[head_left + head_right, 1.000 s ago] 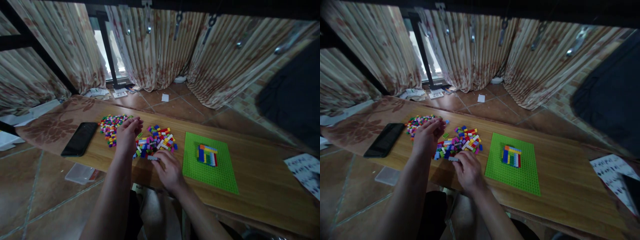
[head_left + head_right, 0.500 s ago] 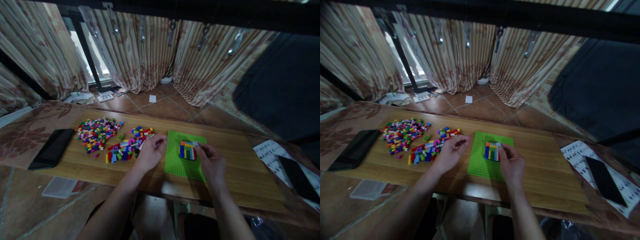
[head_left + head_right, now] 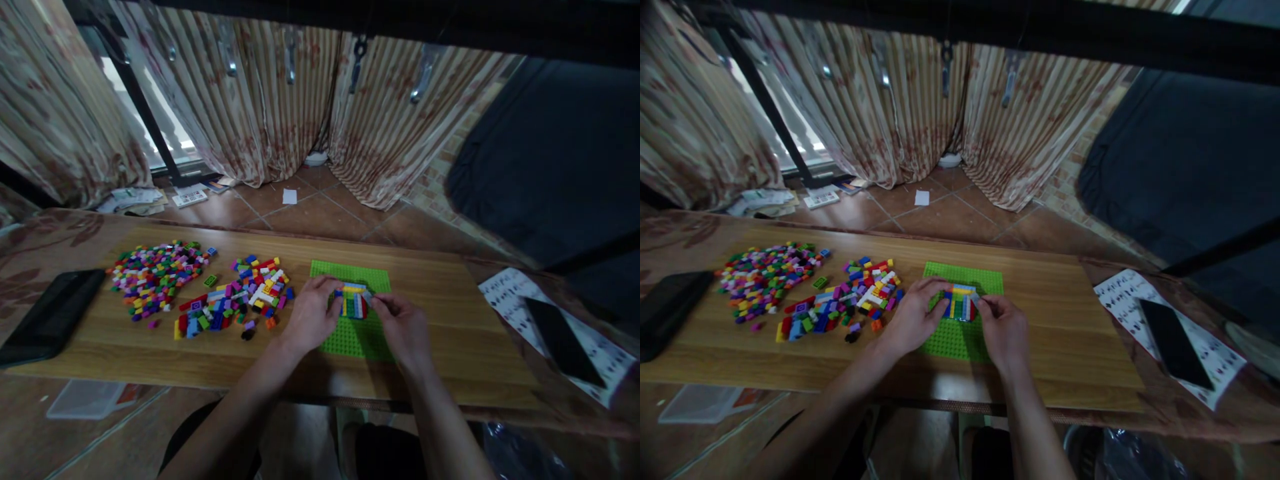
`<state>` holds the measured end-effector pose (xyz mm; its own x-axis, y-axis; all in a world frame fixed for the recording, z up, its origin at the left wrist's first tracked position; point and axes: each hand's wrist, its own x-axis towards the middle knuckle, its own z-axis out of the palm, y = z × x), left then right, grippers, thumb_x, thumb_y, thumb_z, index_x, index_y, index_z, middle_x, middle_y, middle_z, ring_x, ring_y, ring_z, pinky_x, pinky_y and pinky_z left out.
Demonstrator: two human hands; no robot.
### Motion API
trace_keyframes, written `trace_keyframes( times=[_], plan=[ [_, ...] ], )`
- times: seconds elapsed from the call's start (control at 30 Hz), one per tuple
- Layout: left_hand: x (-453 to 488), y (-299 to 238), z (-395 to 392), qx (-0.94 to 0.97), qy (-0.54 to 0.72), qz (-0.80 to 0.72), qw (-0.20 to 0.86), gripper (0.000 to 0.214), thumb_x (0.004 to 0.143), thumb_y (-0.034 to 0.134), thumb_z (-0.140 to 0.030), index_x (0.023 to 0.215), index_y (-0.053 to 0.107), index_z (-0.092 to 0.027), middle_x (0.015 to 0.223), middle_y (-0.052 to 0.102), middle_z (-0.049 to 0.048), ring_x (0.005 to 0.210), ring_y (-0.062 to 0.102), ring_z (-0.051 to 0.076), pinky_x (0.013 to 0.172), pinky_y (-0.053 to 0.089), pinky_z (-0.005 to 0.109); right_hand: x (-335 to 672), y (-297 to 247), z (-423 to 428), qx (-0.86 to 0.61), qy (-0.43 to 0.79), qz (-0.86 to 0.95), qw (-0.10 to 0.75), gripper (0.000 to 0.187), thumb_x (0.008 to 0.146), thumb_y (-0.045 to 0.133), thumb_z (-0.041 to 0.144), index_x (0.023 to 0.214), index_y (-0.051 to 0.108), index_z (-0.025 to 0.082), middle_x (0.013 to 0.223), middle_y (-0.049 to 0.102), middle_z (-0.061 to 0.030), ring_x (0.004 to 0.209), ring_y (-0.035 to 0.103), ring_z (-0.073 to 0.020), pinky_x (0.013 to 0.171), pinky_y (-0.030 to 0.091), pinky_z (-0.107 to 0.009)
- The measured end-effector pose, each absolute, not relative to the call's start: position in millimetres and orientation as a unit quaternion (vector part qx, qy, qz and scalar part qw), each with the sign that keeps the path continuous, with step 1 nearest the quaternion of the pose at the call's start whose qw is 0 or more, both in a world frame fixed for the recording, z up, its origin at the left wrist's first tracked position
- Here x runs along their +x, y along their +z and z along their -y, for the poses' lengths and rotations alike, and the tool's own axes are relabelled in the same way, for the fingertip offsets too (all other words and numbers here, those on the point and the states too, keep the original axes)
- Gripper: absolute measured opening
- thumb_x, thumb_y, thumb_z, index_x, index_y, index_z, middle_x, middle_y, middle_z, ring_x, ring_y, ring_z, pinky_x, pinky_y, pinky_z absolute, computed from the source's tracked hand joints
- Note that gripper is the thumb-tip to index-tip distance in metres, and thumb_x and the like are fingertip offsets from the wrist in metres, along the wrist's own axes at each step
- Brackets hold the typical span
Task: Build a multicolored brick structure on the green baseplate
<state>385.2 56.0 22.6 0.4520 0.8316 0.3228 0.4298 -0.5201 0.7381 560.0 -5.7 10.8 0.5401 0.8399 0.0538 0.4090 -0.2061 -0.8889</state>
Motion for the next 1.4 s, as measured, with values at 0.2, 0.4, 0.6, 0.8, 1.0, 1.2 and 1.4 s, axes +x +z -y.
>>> trace_keyframes(
  times=[0.2, 0.4, 0.6, 0.8, 1.0, 1.2, 1.4],
  plan=[
    [390.2, 15.5, -56.8, 0.809, 0.342, -0.388, 0.280, 0.022, 0.087, 0.056, -0.015, 0.102, 0.070, -0.021, 0.120, 0.064, 0.0085, 0.114, 0.059, 0.023, 0.105, 0.046, 0.043, 556.9, 19.3, 7.4, -0.761, 0.219, 0.448, 0.414, 0.031, 0.080, 0.059, 0.045, 0.085, 0.074, 0.018, 0.078, 0.076, -0.0073, 0.070, 0.068, -0.0225, 0.066, 0.048, -0.033],
    [391.8, 12.4, -57.4, 0.808, 0.347, -0.388, 0.277, 0.020, 0.087, 0.058, -0.016, 0.101, 0.072, -0.020, 0.120, 0.063, 0.0102, 0.117, 0.058, 0.024, 0.104, 0.047, 0.044, 557.8, 18.4, 7.0, -0.762, 0.226, 0.443, 0.415, 0.031, 0.080, 0.059, 0.044, 0.085, 0.073, 0.018, 0.078, 0.075, -0.0078, 0.071, 0.068, -0.0232, 0.067, 0.048, -0.034],
    [392.8, 13.6, -57.1, 0.801, 0.356, -0.394, 0.275, 0.020, 0.086, 0.058, -0.014, 0.100, 0.071, -0.021, 0.120, 0.064, 0.0087, 0.115, 0.059, 0.023, 0.104, 0.047, 0.044, 560.5, 13.9, 3.9, -0.748, 0.232, 0.438, 0.441, 0.029, 0.077, 0.061, 0.043, 0.085, 0.074, 0.019, 0.081, 0.076, -0.0078, 0.075, 0.068, -0.0239, 0.071, 0.049, -0.036],
    [392.6, 13.1, -57.4, 0.802, 0.357, -0.389, 0.281, 0.019, 0.085, 0.058, -0.014, 0.098, 0.070, -0.021, 0.118, 0.065, 0.0080, 0.114, 0.060, 0.023, 0.103, 0.048, 0.044, 559.6, 9.5, -5.1, -0.737, 0.221, 0.430, 0.473, 0.028, 0.076, 0.060, 0.041, 0.085, 0.074, 0.018, 0.081, 0.076, -0.0082, 0.075, 0.068, -0.0233, 0.073, 0.051, -0.036],
    [393.2, 14.1, -57.4, 0.796, 0.352, -0.401, 0.287, 0.019, 0.084, 0.060, -0.015, 0.099, 0.071, -0.020, 0.120, 0.064, 0.0096, 0.115, 0.059, 0.024, 0.105, 0.046, 0.044, 553.1, 12.8, -5.1, -0.746, 0.195, 0.448, 0.452, 0.032, 0.078, 0.057, 0.043, 0.085, 0.074, 0.016, 0.080, 0.076, -0.0099, 0.072, 0.068, -0.0238, 0.069, 0.050, -0.036],
    [395.7, 19.5, -53.1, 0.800, 0.345, -0.405, 0.278, 0.022, 0.075, 0.075, -0.023, 0.096, 0.070, -0.021, 0.122, 0.063, 0.0090, 0.116, 0.058, 0.026, 0.103, 0.047, 0.047, 548.3, 13.2, -3.6, -0.758, 0.152, 0.468, 0.427, 0.034, 0.082, 0.052, 0.041, 0.087, 0.074, 0.016, 0.081, 0.076, -0.0105, 0.072, 0.069, -0.0237, 0.069, 0.050, -0.035],
    [405.7, 12.8, -52.7, 0.814, 0.335, -0.428, 0.205, 0.011, 0.084, 0.066, -0.024, 0.094, 0.069, -0.022, 0.122, 0.064, 0.0081, 0.111, 0.058, 0.027, 0.099, 0.045, 0.049, 545.8, 12.2, -4.3, -0.753, 0.147, 0.469, 0.438, 0.033, 0.083, 0.053, 0.041, 0.091, 0.073, 0.017, 0.083, 0.076, -0.0106, 0.073, 0.069, -0.0233, 0.071, 0.052, -0.036]
  ],
)
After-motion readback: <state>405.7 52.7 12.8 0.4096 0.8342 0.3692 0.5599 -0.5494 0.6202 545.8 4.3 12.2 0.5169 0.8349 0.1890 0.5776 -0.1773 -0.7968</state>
